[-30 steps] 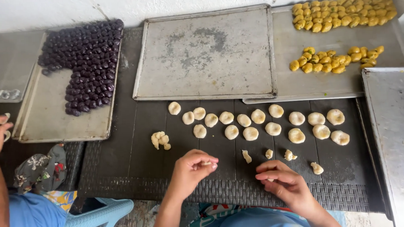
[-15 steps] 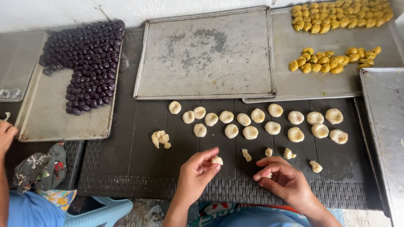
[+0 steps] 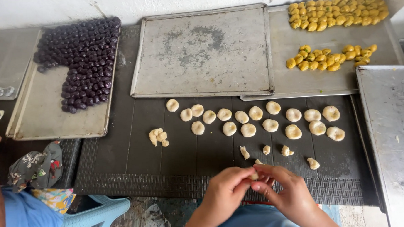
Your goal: Manually preparing small filled pastries by flattening dough, adding a ball of filling, and sealing them.
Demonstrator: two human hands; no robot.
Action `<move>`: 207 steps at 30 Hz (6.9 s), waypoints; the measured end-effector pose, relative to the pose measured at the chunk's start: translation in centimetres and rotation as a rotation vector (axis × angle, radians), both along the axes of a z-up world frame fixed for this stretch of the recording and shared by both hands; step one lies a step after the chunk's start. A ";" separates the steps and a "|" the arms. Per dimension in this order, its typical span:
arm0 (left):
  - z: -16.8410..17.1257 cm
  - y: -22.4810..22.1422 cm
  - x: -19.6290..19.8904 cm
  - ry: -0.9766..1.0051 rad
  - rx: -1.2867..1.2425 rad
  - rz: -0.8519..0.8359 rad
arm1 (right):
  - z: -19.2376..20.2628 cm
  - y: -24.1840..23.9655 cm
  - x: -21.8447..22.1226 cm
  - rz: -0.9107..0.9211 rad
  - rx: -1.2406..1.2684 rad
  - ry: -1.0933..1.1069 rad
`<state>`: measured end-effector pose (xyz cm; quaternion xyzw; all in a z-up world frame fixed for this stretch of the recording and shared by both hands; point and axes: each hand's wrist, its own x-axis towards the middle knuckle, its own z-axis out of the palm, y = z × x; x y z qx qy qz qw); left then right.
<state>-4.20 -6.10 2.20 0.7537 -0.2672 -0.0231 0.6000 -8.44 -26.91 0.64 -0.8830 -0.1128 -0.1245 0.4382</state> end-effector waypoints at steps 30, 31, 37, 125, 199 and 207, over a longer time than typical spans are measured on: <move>-0.6 -6.5 0.8 -0.187 0.142 -0.130 | -3.7 -6.6 -2.1 -0.073 0.934 0.648; 0.2 -5.5 1.0 -0.166 0.100 -0.089 | -4.1 -6.1 -1.6 -0.097 0.937 0.651; -2.8 7.9 4.8 -0.264 0.356 0.569 | -2.6 -4.7 -0.2 -0.229 0.760 0.745; 2.6 6.0 7.5 -0.151 0.355 0.367 | -3.2 -4.7 0.4 0.095 0.906 0.682; -3.5 9.0 3.7 -0.263 0.560 0.467 | 0.2 -5.4 1.1 -0.114 0.812 0.588; -1.2 -1.5 2.0 -0.438 0.255 0.298 | -0.5 -6.8 0.0 -0.329 0.640 0.543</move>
